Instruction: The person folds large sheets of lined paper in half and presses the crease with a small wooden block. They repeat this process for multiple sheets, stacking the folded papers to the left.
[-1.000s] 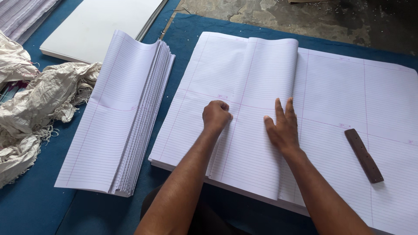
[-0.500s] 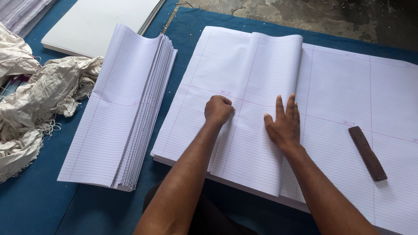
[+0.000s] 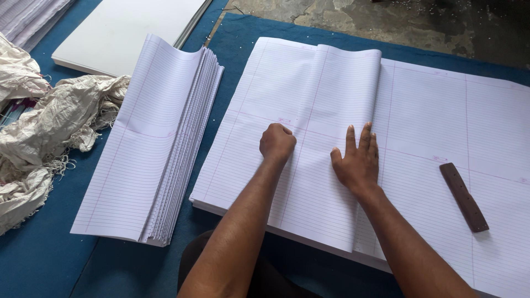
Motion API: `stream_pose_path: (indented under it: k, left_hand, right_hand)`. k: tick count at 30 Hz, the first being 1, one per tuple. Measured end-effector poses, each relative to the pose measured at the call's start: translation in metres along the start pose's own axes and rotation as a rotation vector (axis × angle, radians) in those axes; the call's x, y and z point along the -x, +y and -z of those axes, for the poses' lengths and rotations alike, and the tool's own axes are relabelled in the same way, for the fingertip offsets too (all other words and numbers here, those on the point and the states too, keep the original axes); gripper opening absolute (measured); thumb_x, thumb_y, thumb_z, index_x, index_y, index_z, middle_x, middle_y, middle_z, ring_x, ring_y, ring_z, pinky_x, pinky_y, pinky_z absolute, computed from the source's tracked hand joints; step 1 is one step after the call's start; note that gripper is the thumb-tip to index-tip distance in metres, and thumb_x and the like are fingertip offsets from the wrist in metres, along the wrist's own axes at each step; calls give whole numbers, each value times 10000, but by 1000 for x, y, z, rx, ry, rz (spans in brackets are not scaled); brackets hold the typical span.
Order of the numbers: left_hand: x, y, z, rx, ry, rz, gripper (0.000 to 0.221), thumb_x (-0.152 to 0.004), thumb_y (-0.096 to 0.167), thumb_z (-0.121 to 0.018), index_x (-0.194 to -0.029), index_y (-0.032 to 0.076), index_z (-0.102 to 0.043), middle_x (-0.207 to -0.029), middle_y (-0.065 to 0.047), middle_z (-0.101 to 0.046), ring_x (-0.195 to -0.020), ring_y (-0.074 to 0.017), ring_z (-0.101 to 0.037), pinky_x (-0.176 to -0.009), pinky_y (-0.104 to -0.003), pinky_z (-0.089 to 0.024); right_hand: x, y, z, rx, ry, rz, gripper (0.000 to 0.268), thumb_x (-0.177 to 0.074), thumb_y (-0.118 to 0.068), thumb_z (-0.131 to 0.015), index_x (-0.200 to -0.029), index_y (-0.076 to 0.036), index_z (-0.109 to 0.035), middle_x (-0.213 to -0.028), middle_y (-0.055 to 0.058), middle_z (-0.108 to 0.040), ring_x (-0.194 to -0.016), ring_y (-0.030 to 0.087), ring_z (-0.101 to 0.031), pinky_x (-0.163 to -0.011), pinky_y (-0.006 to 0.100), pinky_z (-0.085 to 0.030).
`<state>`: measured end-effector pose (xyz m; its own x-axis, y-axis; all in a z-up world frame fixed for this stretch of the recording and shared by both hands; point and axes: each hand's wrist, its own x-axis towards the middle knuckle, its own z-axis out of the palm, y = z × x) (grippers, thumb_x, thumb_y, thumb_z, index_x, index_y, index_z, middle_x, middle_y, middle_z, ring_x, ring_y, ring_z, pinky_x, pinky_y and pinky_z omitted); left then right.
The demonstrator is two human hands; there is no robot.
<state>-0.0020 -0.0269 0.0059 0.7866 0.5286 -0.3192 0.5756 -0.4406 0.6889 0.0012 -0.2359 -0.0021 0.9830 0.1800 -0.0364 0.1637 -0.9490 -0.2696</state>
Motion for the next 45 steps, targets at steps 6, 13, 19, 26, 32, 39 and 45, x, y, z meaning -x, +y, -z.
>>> stream_pose_path:
  k: [6,13,19,26,32,39,45]
  left_hand:
    - [12,7,8,-50,-11,-58,257,-849,116,-685,-1100,156,-726,-1070,-86,-748,-1030,-250,-714,-903,-403,-577]
    - [34,24,18,-246,-119,-214,415,-955,124,-553,-1334,279,-618,-1314,-132,-555,-1188,-322,-589,-989,-469,-520]
    - [22,25,-1,-624,-8,-534,171,-909,58,-595,-979,106,-743,-1435,-136,-472,-1338,-327,-444,-1005,-571,-446]
    - [6,32,-13,-714,-182,-636,118,-867,40,-658,-947,67,-740,-1354,-96,-573,-1287,-258,-536,-1050,-561,-459]
    - [16,44,1,-642,-279,-532,466,-809,83,-671,-1271,59,-619,-1385,-114,-544,-1341,-279,-484,-1093,-578,-428]
    - [33,45,-4,-693,-268,-512,780,-878,401,-515,-1584,169,-279,-1583,-183,-303,-1499,-309,-238,-1175,-698,-178]
    - [46,42,-12,-693,-237,-481,808,-944,659,-340,-1596,196,-227,-1675,-150,-139,-1553,-288,-75,-1209,-684,-35]
  right_hand:
    - [1,-1,3,-3,-6,6,795,-963,-515,-439,-1611,-129,-188,-1678,235,51,-1537,429,-40,-1218,558,-157]
    - [0,3,23,-165,-2,43,764,-944,-481,-533,-1575,-116,-302,-1668,238,-112,-1528,409,-170,-1199,549,-245]
    - [-13,46,42,-272,20,62,693,-989,-471,-516,-1547,-87,-370,-1606,200,-362,-1493,371,-313,-1191,536,-290]
    - [-16,146,71,-35,113,-60,783,-880,-464,-668,-1509,-45,-461,-1524,258,-448,-1427,414,-386,-1142,543,-366]
    - [-1,209,93,57,-57,-437,822,-785,-414,-790,-1481,-55,-539,-1367,315,-587,-1228,449,-614,-960,572,-551]
    - [11,259,87,99,-231,-537,787,-668,-319,-898,-1359,-39,-648,-1105,314,-747,-1047,422,-746,-892,521,-583]
    - [22,221,100,21,-221,-473,457,-851,-330,-778,-1232,-82,-731,-1060,212,-788,-907,333,-782,-817,467,-590]
